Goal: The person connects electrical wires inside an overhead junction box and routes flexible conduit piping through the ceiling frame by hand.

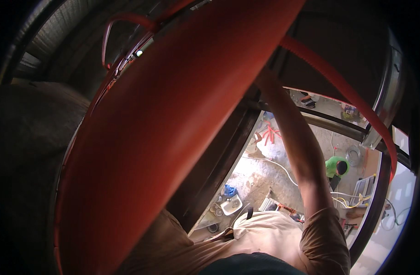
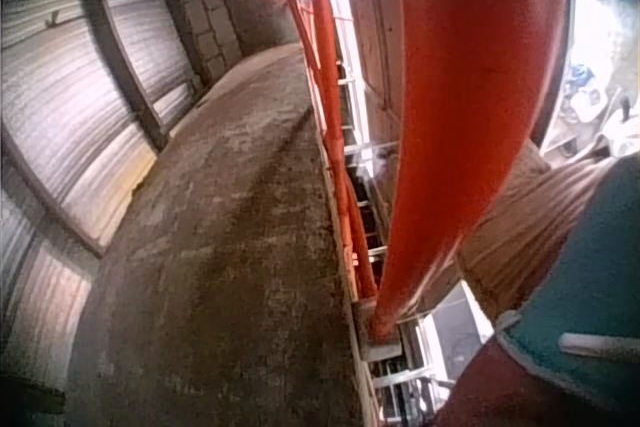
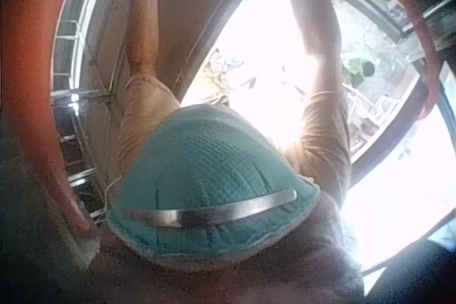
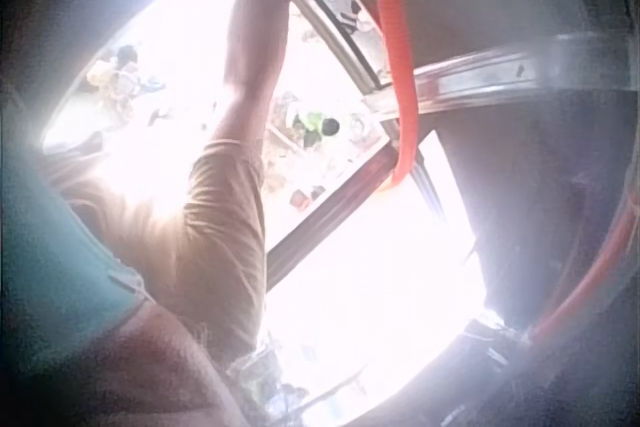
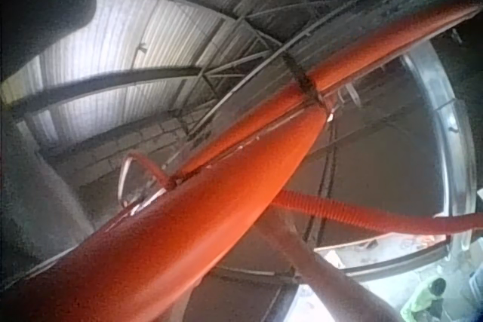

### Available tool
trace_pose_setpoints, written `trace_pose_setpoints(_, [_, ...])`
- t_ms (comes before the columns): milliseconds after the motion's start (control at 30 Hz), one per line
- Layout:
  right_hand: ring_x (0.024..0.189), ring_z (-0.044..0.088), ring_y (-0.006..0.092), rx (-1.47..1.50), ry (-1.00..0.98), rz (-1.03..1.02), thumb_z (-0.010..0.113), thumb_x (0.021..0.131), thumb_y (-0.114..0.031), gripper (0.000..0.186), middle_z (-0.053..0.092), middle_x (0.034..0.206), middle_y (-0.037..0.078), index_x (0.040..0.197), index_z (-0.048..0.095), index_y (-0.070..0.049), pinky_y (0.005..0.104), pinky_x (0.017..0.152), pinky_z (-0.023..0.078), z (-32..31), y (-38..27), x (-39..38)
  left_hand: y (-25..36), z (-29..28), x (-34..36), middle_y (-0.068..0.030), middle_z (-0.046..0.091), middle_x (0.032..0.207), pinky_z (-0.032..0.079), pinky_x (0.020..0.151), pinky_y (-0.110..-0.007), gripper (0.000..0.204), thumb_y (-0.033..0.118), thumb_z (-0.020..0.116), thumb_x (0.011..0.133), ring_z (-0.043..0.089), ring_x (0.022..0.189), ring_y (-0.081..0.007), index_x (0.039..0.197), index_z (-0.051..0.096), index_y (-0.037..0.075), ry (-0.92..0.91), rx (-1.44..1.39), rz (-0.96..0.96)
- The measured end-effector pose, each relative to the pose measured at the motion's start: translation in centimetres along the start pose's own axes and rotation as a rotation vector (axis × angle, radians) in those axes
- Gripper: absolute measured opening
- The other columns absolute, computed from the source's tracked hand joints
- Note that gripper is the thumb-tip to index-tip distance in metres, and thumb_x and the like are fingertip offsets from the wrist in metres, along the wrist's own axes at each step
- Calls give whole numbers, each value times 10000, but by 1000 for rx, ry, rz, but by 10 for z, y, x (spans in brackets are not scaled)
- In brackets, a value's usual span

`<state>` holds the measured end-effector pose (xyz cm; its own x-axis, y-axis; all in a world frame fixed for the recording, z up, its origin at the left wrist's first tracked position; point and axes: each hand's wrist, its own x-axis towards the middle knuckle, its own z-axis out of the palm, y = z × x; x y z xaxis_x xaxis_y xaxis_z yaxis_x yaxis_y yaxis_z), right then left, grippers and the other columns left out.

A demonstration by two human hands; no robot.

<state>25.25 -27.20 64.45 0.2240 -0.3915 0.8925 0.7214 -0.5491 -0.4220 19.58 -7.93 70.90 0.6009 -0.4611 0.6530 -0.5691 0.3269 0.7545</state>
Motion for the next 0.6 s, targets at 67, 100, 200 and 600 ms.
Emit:
trace_pose_setpoints(67, [812,642,219,122,229,-60,620,819,-113,256,666,925,91,1073,631,-76,376,749,508,-55,-98,-20,10,-2,0,2,644,1081,438,798,-255,226,123,658,883,591,1001,-93,1102,615,83,40,69,24])
trace_pose_setpoints(100, [792,650,230,84,246,-16,618,817,-111,239,667,912,88,1052,643,-83,372,709,517,-71,-114,-22,5,3,3,3,645,1082,431,803,-253,217,124,658,883,586,1006,-89,1092,617,82,67,124,28])
trace_pose_setpoints(200, [794,665,293,0,213,-46,653,782,-111,224,667,899,134,999,657,-57,378,678,536,-83,-132,-25,0,12,5,-10,644,1089,418,799,-253,213,108,666,874,578,996,-83,1079,616,78,37,46,45])
trace_pose_setpoints(600, [773,672,319,-384,-83,120,656,769,-213,166,675,880,119,909,712,-143,420,673,557,-50,-138,-13,-27,2,2,-32,604,1019,461,833,-278,148,106,584,913,574,958,-138,1058,600,79,-36,288,84])
